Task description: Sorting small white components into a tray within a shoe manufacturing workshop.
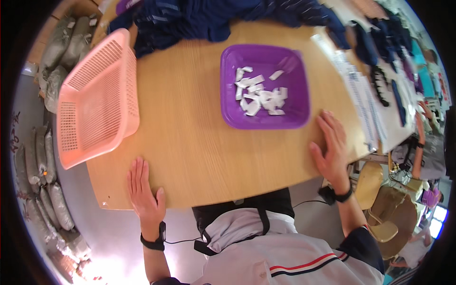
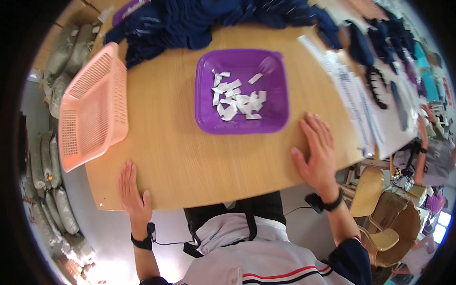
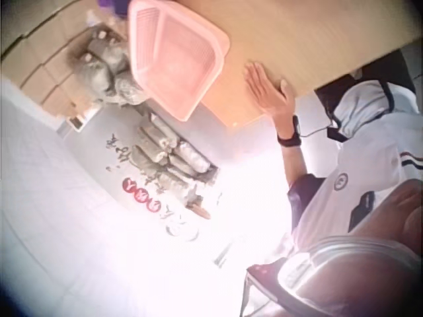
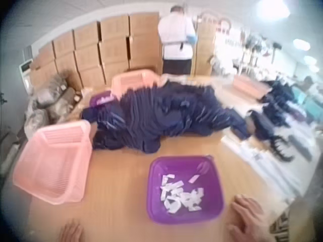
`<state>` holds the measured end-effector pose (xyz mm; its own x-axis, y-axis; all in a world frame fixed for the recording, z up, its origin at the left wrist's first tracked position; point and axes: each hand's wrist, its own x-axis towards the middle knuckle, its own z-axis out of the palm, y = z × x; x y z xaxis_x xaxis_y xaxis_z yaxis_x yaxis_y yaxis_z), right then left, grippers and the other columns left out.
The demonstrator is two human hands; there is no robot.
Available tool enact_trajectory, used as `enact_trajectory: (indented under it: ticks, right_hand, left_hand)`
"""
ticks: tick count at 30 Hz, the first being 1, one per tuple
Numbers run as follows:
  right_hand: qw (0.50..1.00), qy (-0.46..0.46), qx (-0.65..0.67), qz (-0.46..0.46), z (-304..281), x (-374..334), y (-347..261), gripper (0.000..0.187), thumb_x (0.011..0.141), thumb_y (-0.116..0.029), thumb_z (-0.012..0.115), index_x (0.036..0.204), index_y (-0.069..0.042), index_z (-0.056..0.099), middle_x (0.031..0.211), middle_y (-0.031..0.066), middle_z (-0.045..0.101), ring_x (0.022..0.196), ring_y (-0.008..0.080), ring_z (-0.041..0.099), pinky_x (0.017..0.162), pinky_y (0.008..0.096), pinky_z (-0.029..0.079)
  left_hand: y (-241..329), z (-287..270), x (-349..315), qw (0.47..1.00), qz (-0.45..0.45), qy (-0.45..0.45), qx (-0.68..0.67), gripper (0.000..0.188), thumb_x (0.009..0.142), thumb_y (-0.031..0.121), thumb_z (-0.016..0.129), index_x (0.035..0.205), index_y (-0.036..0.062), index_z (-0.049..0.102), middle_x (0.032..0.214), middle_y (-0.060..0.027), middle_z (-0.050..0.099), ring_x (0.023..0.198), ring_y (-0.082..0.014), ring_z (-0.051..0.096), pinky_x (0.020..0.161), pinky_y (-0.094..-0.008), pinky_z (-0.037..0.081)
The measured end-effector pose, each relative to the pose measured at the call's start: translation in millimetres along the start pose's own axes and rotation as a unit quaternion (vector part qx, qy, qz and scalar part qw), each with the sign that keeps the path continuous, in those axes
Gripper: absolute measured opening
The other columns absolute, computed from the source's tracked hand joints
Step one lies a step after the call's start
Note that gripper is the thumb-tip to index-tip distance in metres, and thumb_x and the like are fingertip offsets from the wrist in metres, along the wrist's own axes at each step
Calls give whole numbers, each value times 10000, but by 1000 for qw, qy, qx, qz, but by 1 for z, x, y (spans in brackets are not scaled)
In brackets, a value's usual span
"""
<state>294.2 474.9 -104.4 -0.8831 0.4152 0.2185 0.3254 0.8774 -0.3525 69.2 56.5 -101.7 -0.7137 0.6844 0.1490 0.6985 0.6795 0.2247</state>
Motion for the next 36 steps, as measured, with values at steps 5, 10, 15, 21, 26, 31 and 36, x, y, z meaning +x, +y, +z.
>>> enact_trajectory:
  ticks: [5,10,15,21,26,31,36]
  right_hand:
    - [998,53,-4,-28,9,-8,-4,530,907,-241,659,1375,-19,542,1485,177,505,1438,341,405,1203,484,275]
    - [995,91,-8,-43,11,-14,6,503,924,-256,645,1363,-29,552,1474,173,516,1428,337,415,1198,474,287]
    - [988,135,10,-77,10,-11,15,430,884,-215,669,1265,-25,608,1366,170,589,1327,354,503,1138,461,370]
    - [988,135,37,-71,24,-10,9,360,894,-174,648,1225,-33,626,1325,153,615,1300,338,533,1129,459,390]
    - [996,82,8,-20,12,-12,5,421,928,-211,618,1305,-29,575,1421,143,557,1389,303,470,1177,456,337]
    - [997,-63,7,51,-9,3,-3,592,929,-303,650,1443,-49,503,1542,119,461,1449,278,406,1204,446,284]
    - [991,-120,-28,61,-10,8,-1,688,909,-342,671,1501,-70,451,1585,99,413,1473,265,371,1223,440,237]
  left_hand:
    - [-5,-3,-15,1000,1,11,-12,665,888,207,566,1500,0,407,1577,-165,403,1502,-321,302,1243,-470,184]
    - [-11,8,-14,998,20,57,-23,641,898,222,593,1487,28,429,1566,-160,414,1490,-306,318,1237,-458,204]
    - [-23,14,-6,994,64,70,-46,610,893,227,622,1451,31,474,1524,-168,461,1447,-329,375,1212,-461,243]
    - [-37,1,-12,996,76,30,-47,609,895,226,606,1450,11,479,1522,-179,469,1428,-360,398,1188,-482,268]
    - [-38,9,-1,997,73,7,-34,608,996,364,505,1463,-21,455,1524,-226,451,1424,-386,402,1177,-502,294]
    - [-13,1,22,994,84,-74,-9,590,1006,320,492,1412,-102,423,1450,-333,426,1347,-479,421,1128,-531,348]
    - [-34,-15,17,987,43,-153,1,831,993,510,497,1496,-125,314,1538,-370,316,1426,-516,328,1189,-582,270]
